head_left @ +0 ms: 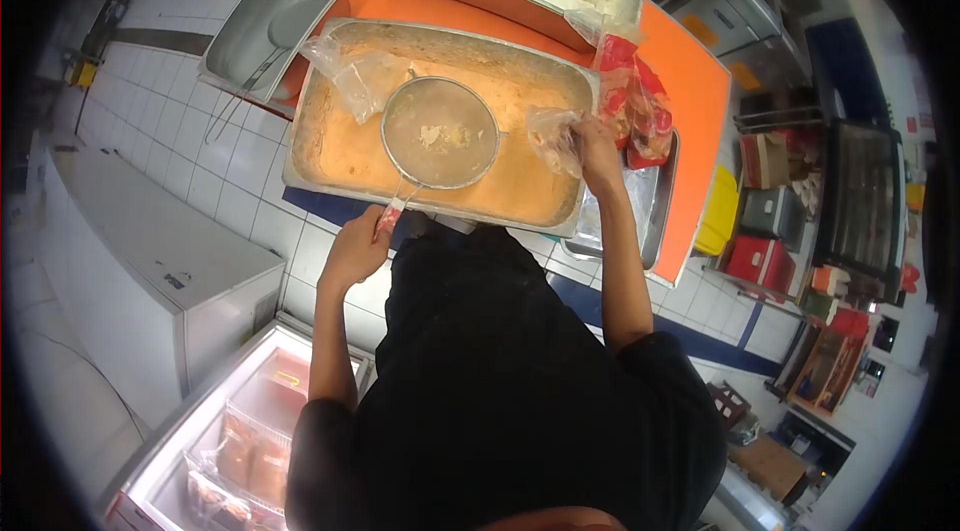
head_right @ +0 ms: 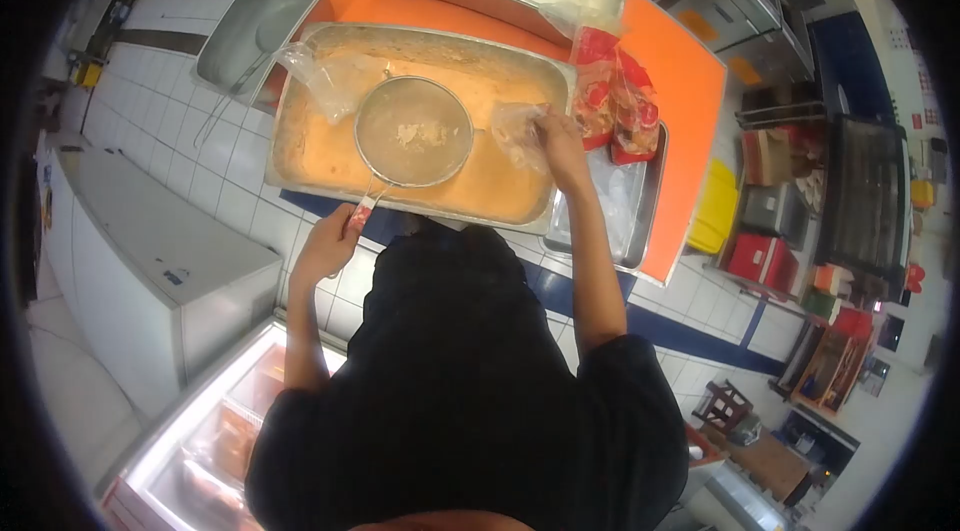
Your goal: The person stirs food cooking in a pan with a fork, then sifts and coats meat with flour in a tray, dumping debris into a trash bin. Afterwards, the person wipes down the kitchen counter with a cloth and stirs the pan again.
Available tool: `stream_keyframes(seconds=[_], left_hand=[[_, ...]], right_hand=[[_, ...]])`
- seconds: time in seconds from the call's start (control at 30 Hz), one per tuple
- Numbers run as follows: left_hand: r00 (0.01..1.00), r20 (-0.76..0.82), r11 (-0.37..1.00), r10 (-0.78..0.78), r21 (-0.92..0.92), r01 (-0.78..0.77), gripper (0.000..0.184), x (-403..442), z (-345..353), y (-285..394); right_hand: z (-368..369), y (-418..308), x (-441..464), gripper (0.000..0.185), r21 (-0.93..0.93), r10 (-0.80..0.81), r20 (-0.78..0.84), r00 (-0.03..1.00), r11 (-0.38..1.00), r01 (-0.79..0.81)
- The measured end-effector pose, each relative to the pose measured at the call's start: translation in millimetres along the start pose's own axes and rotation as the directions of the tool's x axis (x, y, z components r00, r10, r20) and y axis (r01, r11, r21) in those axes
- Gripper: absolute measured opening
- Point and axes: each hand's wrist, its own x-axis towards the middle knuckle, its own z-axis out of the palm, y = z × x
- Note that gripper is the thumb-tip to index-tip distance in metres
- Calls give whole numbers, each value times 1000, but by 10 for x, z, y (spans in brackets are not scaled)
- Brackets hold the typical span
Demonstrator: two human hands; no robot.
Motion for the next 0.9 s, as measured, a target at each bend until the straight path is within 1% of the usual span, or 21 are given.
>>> stream_keyframes(seconds=[0.07, 0.1, 0.13, 0.17, 0.2, 0.23, 0.27, 0.33, 0.37, 0.4, 0.43, 0.5, 0.53, 0.6, 0.67, 0.7, 0.73, 0.8, 0.83, 0.9], left_hand=[[995, 71, 992, -76, 111, 67, 26, 54, -149, 112], [994, -97, 969, 50, 247, -25, 27, 101, -137, 146], [949, -246, 917, 197, 388, -90, 28, 131, -89, 203], [861, -365, 842, 353, 525, -122, 29, 162, -17, 264], [759, -443, 811, 478, 554, -188, 33, 294, 78, 351], [766, -427, 869, 481, 346, -353, 34, 381, 169, 583], [771, -414, 867, 485, 109, -486, 36, 464, 296, 841], [887, -289, 894, 359, -167, -416, 36, 729, 561, 1205], [910, -233, 898, 343, -204, -390, 35, 866, 646, 1257], [927, -175, 899, 332, -239, -367, 33, 1030, 747, 1272], [940, -109, 901, 322, -270, -340, 32, 1152, 831, 1256], [951, -107, 784, 290, -543, -300, 28, 1296, 970, 1209], [959, -91, 703, 268, -662, -259, 27, 1317, 1031, 1182], [975, 41, 522, 221, -849, -82, 24, 1360, 1067, 1167], [962, 152, 323, 226, -944, 73, 21, 1423, 1017, 1195], [950, 197, 230, 243, -963, 141, 21, 1438, 996, 1186], [935, 239, 135, 262, -968, 210, 20, 1452, 987, 1187], [907, 302, 109, 292, -953, 282, 22, 1466, 954, 1239], [893, 330, 95, 307, -944, 317, 22, 1469, 927, 1272], [874, 350, 125, 336, -937, 327, 24, 1554, 930, 1202]], right_hand=[[-32, 146, -12, 19, 65, 35, 7, 999, 997, -36], [-8, 149, -31, 19, 108, 43, -11, 999, 993, -41], [42, 152, -52, 18, 150, 50, -25, 998, 988, -45], [95, 140, -78, 18, 189, 57, -35, 998, 981, -50], [164, 82, -136, 18, 131, 29, -25, 999, 991, -26], [254, -3, -203, 17, 76, 2, -11, 1000, 997, -1], [300, -35, -259, 17, 20, -24, 8, 1000, 1000, 24], [323, 35, -303, 17, -16, -86, 86, 993, 996, 88], [314, 80, -295, 17, -32, -124, 124, 985, 991, 129], [224, 221, -259, 18, -50, -140, 126, 982, 988, 148], [191, 230, -263, 18, -60, -114, 100, 988, 991, 120], [105, 261, -308, 19, -72, -53, 28, 998, 996, 55], [62, 316, -318, 20, -38, -8, -15, 1000, 999, 7], [-4, 421, -280, 23, 41, 79, -91, 993, 996, -76], [-10, 504, -239, 23, 178, 110, -93, 990, 980, -92], [15, 507, -229, 24, 245, 126, -89, 988, 964, -101], [26, 495, -200, 24, 344, 175, -102, 979, 930, -131], [45, 432, -132, 25, 532, 273, -104, 956, 828, -179], [54, 386, -133, 24, 591, 296, -91, 951, 785, -188], [70, 309, -126, 23, 696, 338, -55, 940, 688, -207]])
